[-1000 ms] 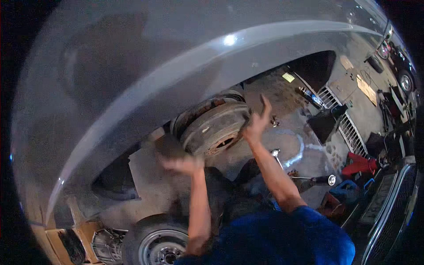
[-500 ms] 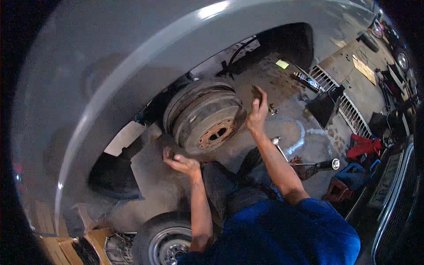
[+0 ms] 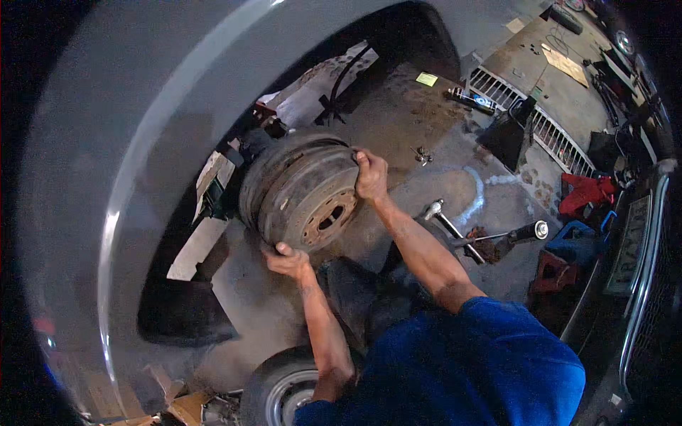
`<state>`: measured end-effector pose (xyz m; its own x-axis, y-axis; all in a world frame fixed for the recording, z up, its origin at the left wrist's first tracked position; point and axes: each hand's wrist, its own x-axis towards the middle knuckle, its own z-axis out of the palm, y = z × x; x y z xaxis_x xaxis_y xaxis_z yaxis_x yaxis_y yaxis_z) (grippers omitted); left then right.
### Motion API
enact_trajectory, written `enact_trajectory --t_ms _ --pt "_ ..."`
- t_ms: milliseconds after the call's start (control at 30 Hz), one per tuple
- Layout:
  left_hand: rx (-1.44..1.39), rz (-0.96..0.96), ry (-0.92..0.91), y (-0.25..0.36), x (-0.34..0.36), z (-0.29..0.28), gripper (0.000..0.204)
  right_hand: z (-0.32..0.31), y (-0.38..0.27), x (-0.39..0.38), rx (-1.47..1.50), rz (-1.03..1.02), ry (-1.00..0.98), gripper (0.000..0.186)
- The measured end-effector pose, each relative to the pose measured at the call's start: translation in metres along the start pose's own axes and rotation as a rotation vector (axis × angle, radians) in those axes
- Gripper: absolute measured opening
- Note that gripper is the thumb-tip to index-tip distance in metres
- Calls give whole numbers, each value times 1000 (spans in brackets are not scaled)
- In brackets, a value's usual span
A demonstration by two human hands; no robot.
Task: Removing the rear brake drum from a vehicle using a hammer.
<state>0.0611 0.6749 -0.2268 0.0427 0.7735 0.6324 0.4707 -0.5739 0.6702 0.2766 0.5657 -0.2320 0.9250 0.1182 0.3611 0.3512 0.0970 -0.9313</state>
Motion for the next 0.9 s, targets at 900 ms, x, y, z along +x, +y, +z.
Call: enact_trajectory --t_ms 900 --pt "125 440 330 -11 2 -8 66 11 -32 8 -54 -289 289 61"
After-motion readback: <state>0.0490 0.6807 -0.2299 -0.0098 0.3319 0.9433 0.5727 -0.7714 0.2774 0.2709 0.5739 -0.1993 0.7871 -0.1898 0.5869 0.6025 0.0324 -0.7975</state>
